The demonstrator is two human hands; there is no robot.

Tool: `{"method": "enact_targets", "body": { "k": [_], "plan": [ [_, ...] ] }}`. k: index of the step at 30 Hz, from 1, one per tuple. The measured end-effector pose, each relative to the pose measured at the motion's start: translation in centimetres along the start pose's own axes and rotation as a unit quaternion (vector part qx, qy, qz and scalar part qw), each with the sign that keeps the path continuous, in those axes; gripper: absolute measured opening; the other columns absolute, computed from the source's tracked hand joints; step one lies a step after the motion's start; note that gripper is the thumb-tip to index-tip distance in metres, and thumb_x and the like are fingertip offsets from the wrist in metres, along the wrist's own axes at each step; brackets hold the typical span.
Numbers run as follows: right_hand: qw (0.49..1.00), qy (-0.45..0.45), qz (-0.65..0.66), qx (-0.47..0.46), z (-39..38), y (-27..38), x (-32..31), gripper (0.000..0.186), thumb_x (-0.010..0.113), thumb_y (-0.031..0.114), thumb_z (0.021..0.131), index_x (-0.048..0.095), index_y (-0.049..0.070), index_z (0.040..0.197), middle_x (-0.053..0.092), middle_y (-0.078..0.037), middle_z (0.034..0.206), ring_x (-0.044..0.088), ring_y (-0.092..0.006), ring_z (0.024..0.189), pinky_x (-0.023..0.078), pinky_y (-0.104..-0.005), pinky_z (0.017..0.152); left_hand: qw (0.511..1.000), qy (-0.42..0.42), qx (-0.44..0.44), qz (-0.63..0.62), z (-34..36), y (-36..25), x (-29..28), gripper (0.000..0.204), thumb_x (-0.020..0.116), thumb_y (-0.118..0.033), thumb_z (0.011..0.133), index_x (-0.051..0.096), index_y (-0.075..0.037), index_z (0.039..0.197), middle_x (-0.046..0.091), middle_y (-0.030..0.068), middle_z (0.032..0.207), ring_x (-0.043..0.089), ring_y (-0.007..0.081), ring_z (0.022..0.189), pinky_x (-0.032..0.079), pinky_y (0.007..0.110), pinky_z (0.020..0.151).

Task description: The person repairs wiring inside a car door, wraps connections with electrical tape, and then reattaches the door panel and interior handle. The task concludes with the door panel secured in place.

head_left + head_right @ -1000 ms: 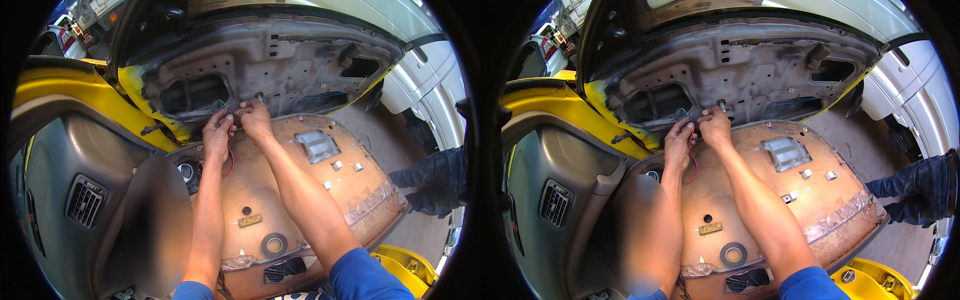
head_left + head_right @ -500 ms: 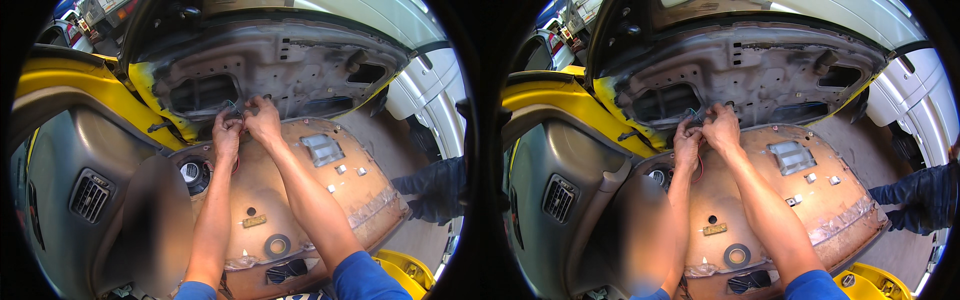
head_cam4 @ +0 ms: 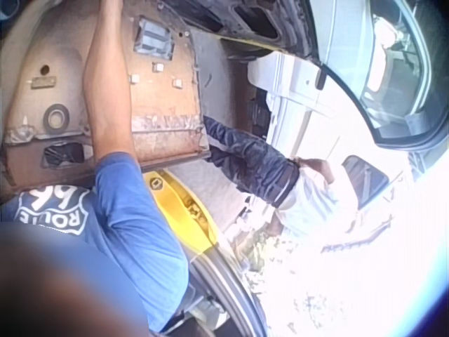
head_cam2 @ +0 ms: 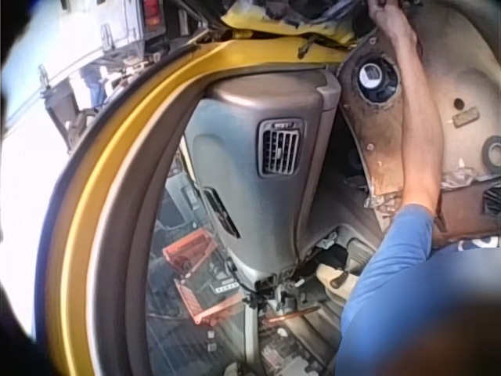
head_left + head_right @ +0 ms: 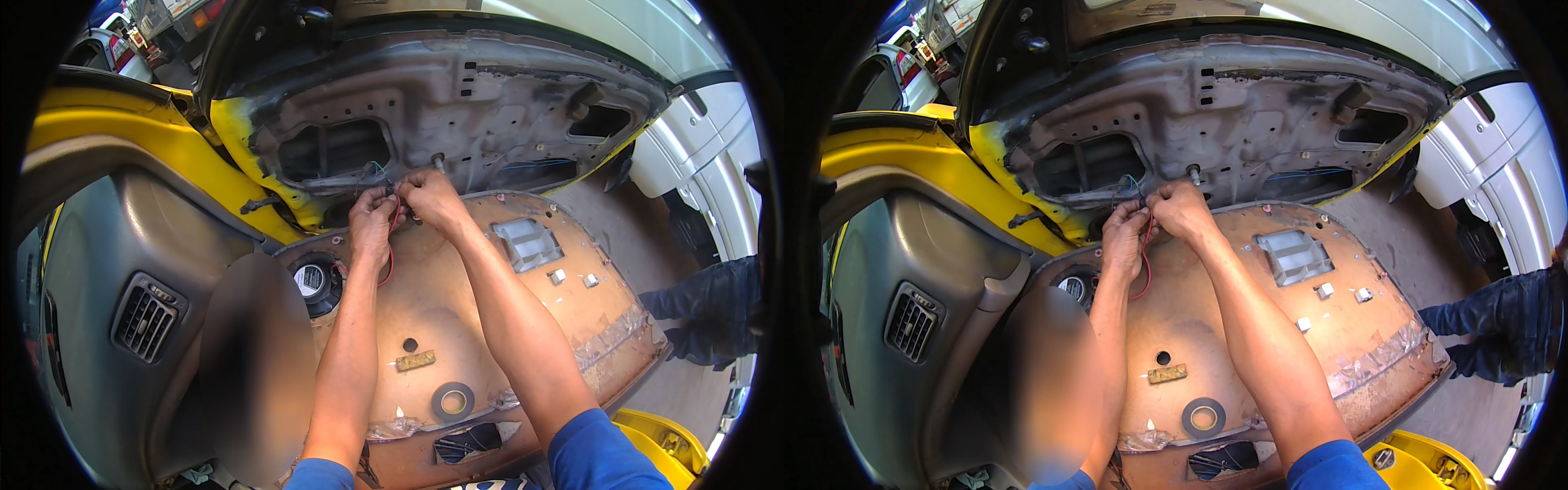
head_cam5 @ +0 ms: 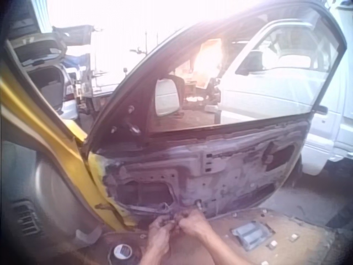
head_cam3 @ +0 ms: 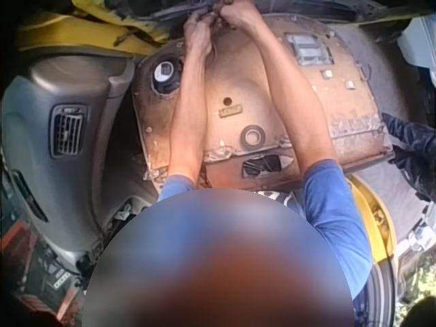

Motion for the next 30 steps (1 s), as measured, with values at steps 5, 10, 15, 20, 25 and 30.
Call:
{"method": "enact_targets", "body": {
  "k": [5, 10, 15, 20, 25, 30],
  "plan": [
    [0.999, -0.02, 0.017, -0.029, -0.8, 0.2, -0.2, 0.019, 0.068, 0.01, 0.094, 0.075, -0.006, 0.102, 0.075, -0.009, 0.084, 0.069, -0.0141, 0.074, 0.055, -0.0319, 0.066, 0.996, 0.002, -0.01, -0.089, -0.4, 0.1, 0.3, 0.019, 0.064, -0.005, 0.101, 0.061, -0.003, 0.12, 0.071, 0.0067, 0.107, 0.07, 0.0182, 0.097, 0.061, 0.033, 0.081],
    [0.991, -0.073, -0.068, -0.088, -1.0, 1.2, -0.9, 0.021, 0.07, 0.012, 0.094, 0.075, -0.006, 0.103, 0.076, -0.018, 0.086, 0.074, -0.0234, 0.081, 0.057, -0.0391, 0.075, 0.99, 0.01, -0.037, -0.135, -0.5, 0.3, 0.2, 0.019, 0.066, -0.009, 0.1, 0.063, -0.005, 0.119, 0.071, 0.0075, 0.111, 0.07, 0.0227, 0.1, 0.059, 0.039, 0.088],
    [0.963, -0.116, -0.184, -0.16, -2.3, 2.8, -0.7, 0.018, 0.068, 0.011, 0.093, 0.074, -0.003, 0.101, 0.073, -0.027, 0.09, 0.074, -0.0421, 0.086, 0.056, -0.0474, 0.079, 0.993, -0.068, -0.006, -0.101, -0.4, -0.7, -0.8, 0.019, 0.071, -0.011, 0.097, 0.071, -0.003, 0.114, 0.073, 0.0056, 0.11, 0.067, 0.0203, 0.106, 0.053, 0.042, 0.094],
    [0.971, -0.096, -0.161, -0.149, -2.7, 2.5, 0.2, 0.016, 0.065, 0.009, 0.091, 0.072, -0.004, 0.096, 0.071, -0.032, 0.097, 0.068, -0.0505, 0.099, 0.054, -0.0541, 0.085, 0.999, -0.033, 0.026, -0.004, -0.7, -2.5, -0.1, 0.023, 0.073, -0.011, 0.096, 0.075, 0.002, 0.115, 0.075, 0.0082, 0.112, 0.065, 0.0179, 0.112, 0.049, 0.039, 0.098],
    [0.971, -0.111, -0.148, -0.152, -3.0, 2.3, 0.2, 0.017, 0.067, 0.013, 0.094, 0.072, -0.003, 0.097, 0.072, -0.029, 0.089, 0.071, -0.048, 0.09, 0.054, -0.0507, 0.079, 0.993, -0.07, 0.097, 0.009, -0.5, -3.3, -0.5, 0.021, 0.072, -0.003, 0.096, 0.064, 0.002, 0.115, 0.075, 0.0114, 0.105, 0.069, 0.0167, 0.093, 0.054, 0.03, 0.083],
    [0.956, -0.135, -0.171, -0.198, -3.7, 3.1, 0.6, 0.014, 0.064, 0.009, 0.091, 0.067, -0.005, 0.094, 0.07, -0.03, 0.097, 0.067, -0.0499, 0.099, 0.053, -0.0547, 0.086, 0.977, -0.154, 0.122, 0.087, 0.4, -3.3, -1.2, 0.029, 0.076, 0.003, 0.09, 0.058, 0.001, 0.113, 0.073, 0.0107, 0.092, 0.068, 0.0156, 0.073, 0.056, 0.027, 0.063]
  ]
}}
Point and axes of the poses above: each hand's wrist, its own z-axis towards the middle knuckle, its own x-axis out of the palm, y = z × x, the point moved 10 cm from there along z, towards the middle knuckle
